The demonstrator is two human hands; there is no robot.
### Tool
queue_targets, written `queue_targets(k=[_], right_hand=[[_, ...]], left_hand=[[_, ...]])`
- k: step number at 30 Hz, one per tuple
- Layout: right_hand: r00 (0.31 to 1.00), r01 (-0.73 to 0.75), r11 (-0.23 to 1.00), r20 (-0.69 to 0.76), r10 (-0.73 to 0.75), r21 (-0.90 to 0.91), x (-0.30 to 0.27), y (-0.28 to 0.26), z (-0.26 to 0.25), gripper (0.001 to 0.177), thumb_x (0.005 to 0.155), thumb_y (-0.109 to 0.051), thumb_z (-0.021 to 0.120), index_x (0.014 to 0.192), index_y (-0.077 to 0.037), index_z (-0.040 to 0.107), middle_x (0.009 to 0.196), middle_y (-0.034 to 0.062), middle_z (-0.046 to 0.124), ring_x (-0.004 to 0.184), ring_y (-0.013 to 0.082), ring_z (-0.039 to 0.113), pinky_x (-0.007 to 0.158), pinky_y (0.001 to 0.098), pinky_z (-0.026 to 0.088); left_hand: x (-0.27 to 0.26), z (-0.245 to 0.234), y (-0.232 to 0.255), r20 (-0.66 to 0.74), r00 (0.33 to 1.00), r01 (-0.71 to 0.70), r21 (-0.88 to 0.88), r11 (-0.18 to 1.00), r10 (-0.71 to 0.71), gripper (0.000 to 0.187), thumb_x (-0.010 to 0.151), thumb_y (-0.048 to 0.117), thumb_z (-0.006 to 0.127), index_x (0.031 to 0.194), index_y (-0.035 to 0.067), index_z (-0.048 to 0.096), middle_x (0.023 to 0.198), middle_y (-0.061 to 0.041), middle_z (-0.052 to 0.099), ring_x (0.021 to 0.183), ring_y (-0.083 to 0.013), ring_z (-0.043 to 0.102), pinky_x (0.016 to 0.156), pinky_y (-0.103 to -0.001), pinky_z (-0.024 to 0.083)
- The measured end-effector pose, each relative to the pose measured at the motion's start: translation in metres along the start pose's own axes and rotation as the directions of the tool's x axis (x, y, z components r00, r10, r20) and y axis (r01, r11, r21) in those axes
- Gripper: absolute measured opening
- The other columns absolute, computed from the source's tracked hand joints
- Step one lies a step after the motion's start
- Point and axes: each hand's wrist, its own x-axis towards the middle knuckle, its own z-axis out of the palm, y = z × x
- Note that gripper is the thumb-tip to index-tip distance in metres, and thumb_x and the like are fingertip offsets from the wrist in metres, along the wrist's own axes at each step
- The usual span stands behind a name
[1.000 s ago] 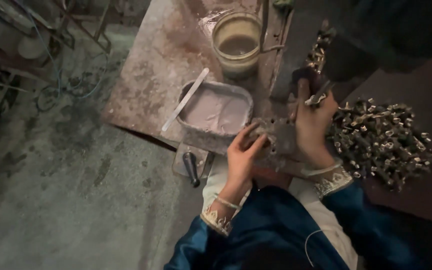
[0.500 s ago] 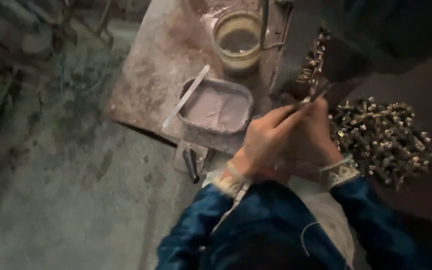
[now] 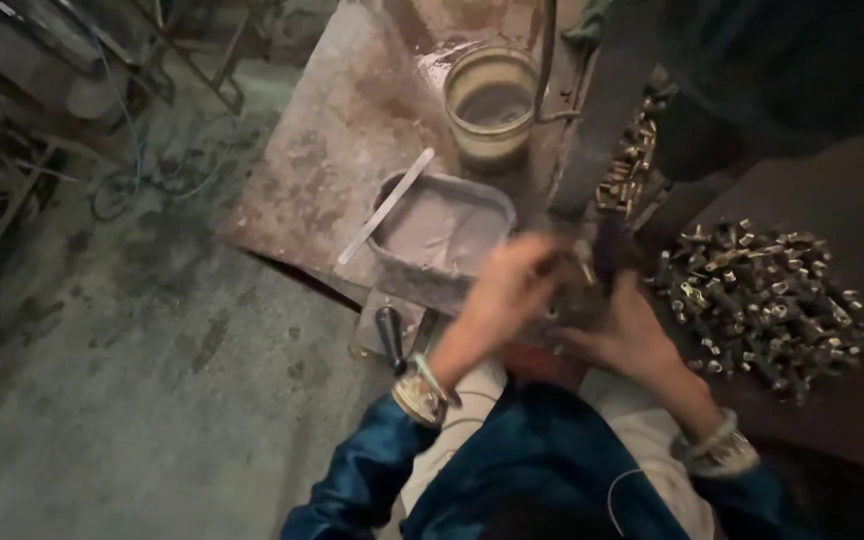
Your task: The person sits at a workbench and processes small brass fittings one at a time. They pick a fitting from a pile, dip or coat it in paste from a tray, seat it in a fixture on a bench machine, work it with the machine, and place the finished piece onto a growing pile, repeating the cycle continuously.
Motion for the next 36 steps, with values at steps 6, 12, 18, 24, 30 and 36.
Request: queue_targets(k=[6,12,18,24,30,36], right_hand=[[0.984,-0.128,0.914,0.164,0.068,0.385,-0.034,0.007,-0.035,0.061,0.08,-0.017,0.083,0.13,0.003,0.054,0.133,0.0161,0.068,0.116,0.0222,0.069,0.096,0.0376,0.06],[0.957,0.026,0.906,-0.272,0.099,0.422,-0.1,0.057,-0.054,0.067,0.086,-0.005,0.077,0.147,0.004,0.048,0.14,0.0129,0.06,0.123,0.018,0.06,0.101,0.0327,0.051],[0.808,-0.179,0.942,-0.505,0.305,0.283,-0.131,0.128,-0.067,0.034,0.097,-0.009,0.081,0.126,0.003,0.067,0.116,0.0096,0.072,0.106,0.0133,0.065,0.094,0.0303,0.054],[0.888,-0.198,0.888,-0.46,-0.017,-0.414,-0.029,0.061,-0.054,0.037,0.098,-0.035,0.071,0.112,-0.001,0.076,0.099,0.02,0.068,0.099,0.0397,0.061,0.08,0.0499,0.052],[0.906,-0.207,0.622,-0.388,-0.17,-0.756,0.027,0.133,-0.002,0.062,0.099,-0.065,0.065,0.089,-0.004,0.075,0.091,0.0209,0.069,0.128,0.0474,0.047,0.111,0.0623,0.036],[0.832,-0.048,0.875,-0.505,-0.232,-0.482,-0.007,0.07,-0.027,0.043,0.091,-0.039,0.082,0.112,-0.002,0.075,0.116,0.0198,0.072,0.129,0.0411,0.049,0.113,0.0522,0.039]], left_hand=[[0.116,-0.056,-0.081,-0.276,0.934,-0.056,0.513,0.857,0.226,0.029,0.098,0.007,0.067,0.126,0.0,0.063,0.108,-0.021,0.066,0.095,-0.0441,0.065,0.08,-0.051,0.053],[0.124,-0.053,-0.104,0.023,0.992,-0.086,0.828,0.554,0.121,0.02,0.08,0.027,0.076,0.09,0.01,0.072,0.104,-0.012,0.065,0.109,-0.0374,0.059,0.081,-0.047,0.053],[0.116,-0.059,-0.103,0.073,0.948,-0.201,0.891,0.406,0.308,0.007,0.083,0.017,0.069,0.089,0.015,0.072,0.118,-0.01,0.062,0.114,-0.0322,0.054,0.086,-0.046,0.045],[0.13,-0.059,-0.066,0.078,0.927,-0.221,0.904,0.366,0.367,0.011,0.089,0.015,0.07,0.097,0.008,0.074,0.134,-0.013,0.059,0.122,-0.0319,0.05,0.093,-0.043,0.042],[0.117,-0.041,-0.109,0.054,0.972,-0.145,0.905,0.401,0.23,0.017,0.08,0.02,0.072,0.09,0.006,0.073,0.129,-0.015,0.059,0.119,-0.0342,0.049,0.093,-0.046,0.042],[0.091,-0.048,-0.088,0.121,0.974,-0.193,0.887,0.42,0.192,0.015,0.087,0.018,0.07,0.094,0.004,0.072,0.123,-0.015,0.057,0.121,-0.035,0.049,0.091,-0.048,0.04]])
